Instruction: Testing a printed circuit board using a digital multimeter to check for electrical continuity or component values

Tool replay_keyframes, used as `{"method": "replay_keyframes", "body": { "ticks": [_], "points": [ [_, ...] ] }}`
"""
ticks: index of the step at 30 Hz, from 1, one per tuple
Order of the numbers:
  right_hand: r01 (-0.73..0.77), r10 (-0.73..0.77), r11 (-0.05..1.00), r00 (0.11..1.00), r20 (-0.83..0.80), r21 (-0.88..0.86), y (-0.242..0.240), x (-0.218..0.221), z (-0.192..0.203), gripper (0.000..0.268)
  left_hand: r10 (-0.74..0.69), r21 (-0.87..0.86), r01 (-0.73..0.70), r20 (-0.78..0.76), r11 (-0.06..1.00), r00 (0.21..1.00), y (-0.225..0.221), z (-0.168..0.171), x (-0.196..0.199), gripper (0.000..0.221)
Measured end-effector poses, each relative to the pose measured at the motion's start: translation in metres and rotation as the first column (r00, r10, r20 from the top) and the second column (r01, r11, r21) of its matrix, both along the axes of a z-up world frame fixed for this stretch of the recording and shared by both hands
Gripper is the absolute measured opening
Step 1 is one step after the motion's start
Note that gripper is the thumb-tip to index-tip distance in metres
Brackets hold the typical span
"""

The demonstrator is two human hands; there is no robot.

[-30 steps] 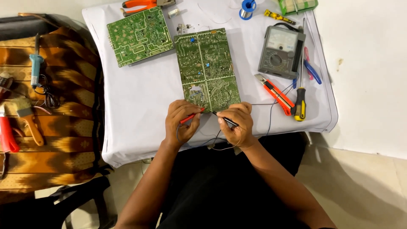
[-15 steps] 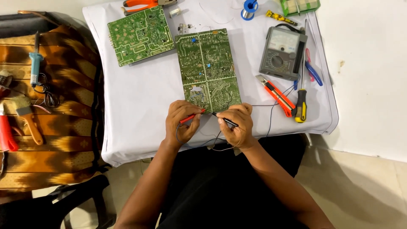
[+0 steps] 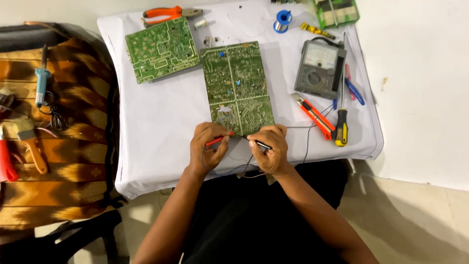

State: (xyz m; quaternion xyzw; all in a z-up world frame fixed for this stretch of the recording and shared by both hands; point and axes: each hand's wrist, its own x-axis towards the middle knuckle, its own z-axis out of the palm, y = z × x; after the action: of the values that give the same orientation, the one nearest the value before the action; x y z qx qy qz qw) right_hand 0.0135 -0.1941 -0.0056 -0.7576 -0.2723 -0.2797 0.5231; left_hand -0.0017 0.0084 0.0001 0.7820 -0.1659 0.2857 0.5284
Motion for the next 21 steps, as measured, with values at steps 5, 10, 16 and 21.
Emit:
{"method": "replay_keyframes", "body": {
  "ticks": [5,10,16,21],
  "points": [
    [-0.001,0.001,1.0,1.0,0.0,0.016,0.0,0.001,-0.002,0.009,0.013,-0.019,-0.013,-0.019,1.0,1.0,-0.001,-0.009,0.001,0.004],
    [0.008,-0.008,1.0,1.0,-0.001,0.001,-0.002,0.001,-0.007,0.009,0.018,-0.027,-0.019,-0.043,0.999,0.999,0.0,-0.011,-0.001,0.005],
    [0.003,-0.003,1.0,1.0,0.0,0.01,-0.002,0.001,-0.005,0.008,0.024,-0.024,-0.025,-0.056,0.999,0.998,-0.001,-0.008,-0.001,0.004],
    [0.001,-0.001,1.0,1.0,0.003,0.019,-0.002,0.002,-0.01,0.008,0.02,-0.041,-0.023,-0.055,0.999,0.998,-0.002,-0.008,-0.002,0.004]
  ]
}}
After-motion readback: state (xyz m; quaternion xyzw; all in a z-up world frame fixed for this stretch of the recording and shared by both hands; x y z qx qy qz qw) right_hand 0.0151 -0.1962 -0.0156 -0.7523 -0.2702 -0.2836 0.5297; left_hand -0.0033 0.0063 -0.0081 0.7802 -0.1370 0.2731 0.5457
